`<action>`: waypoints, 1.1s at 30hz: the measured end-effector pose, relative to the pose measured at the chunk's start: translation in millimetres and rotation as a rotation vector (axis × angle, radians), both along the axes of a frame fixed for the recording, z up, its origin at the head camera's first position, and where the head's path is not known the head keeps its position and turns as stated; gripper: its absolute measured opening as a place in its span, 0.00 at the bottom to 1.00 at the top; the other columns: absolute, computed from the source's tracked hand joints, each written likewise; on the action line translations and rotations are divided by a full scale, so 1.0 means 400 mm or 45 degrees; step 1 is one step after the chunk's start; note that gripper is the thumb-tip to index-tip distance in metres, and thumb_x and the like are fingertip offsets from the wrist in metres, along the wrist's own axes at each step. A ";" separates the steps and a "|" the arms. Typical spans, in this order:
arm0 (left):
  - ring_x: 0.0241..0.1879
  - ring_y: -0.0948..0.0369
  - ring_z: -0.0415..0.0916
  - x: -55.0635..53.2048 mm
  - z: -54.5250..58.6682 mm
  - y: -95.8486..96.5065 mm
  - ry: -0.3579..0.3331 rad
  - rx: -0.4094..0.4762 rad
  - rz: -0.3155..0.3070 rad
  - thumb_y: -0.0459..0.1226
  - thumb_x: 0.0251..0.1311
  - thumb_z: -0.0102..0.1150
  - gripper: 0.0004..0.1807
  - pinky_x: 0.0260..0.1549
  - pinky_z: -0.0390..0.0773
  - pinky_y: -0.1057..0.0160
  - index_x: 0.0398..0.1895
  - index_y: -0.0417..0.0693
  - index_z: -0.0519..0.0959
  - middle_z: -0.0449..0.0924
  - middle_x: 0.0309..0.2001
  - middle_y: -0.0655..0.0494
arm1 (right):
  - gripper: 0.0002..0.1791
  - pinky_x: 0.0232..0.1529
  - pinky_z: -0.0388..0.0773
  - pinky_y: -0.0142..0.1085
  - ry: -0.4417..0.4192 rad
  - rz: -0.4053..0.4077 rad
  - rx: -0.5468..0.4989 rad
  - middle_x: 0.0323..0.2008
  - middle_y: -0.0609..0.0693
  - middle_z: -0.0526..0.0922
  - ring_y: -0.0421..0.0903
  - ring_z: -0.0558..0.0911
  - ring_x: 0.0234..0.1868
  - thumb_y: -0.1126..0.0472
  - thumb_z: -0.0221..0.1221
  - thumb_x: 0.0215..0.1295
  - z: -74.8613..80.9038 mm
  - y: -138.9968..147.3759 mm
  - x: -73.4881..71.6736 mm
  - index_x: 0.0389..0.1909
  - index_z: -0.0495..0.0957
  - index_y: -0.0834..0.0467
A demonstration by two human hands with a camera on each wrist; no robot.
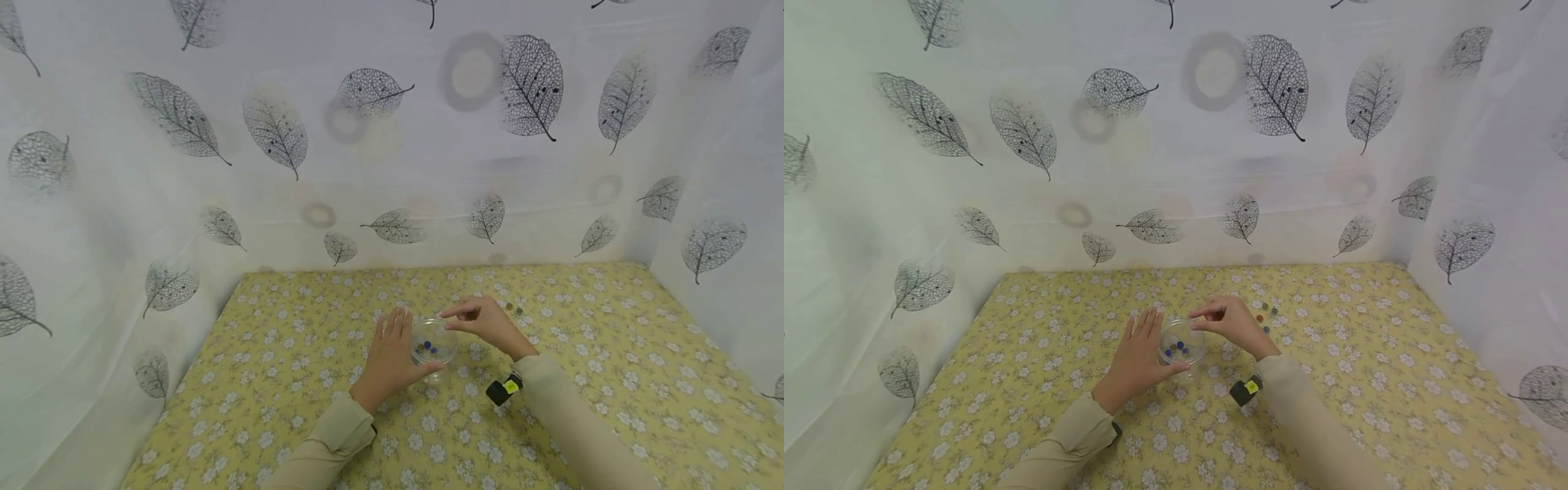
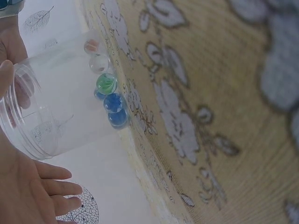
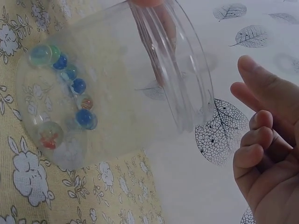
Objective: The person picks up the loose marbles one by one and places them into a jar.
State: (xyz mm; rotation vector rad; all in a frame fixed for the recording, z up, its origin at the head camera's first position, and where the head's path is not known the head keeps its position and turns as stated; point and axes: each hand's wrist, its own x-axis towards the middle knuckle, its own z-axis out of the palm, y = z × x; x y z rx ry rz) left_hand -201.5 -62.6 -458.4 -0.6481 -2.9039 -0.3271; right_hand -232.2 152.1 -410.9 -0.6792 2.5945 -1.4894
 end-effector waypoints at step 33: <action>0.73 0.48 0.47 0.003 -0.002 0.001 -0.002 0.004 0.010 0.71 0.49 0.50 0.59 0.71 0.50 0.44 0.72 0.36 0.52 0.53 0.72 0.40 | 0.18 0.23 0.72 0.35 -0.037 -0.135 -0.099 0.24 0.49 0.73 0.41 0.68 0.19 0.54 0.64 0.59 0.009 0.163 -0.035 0.45 0.83 0.61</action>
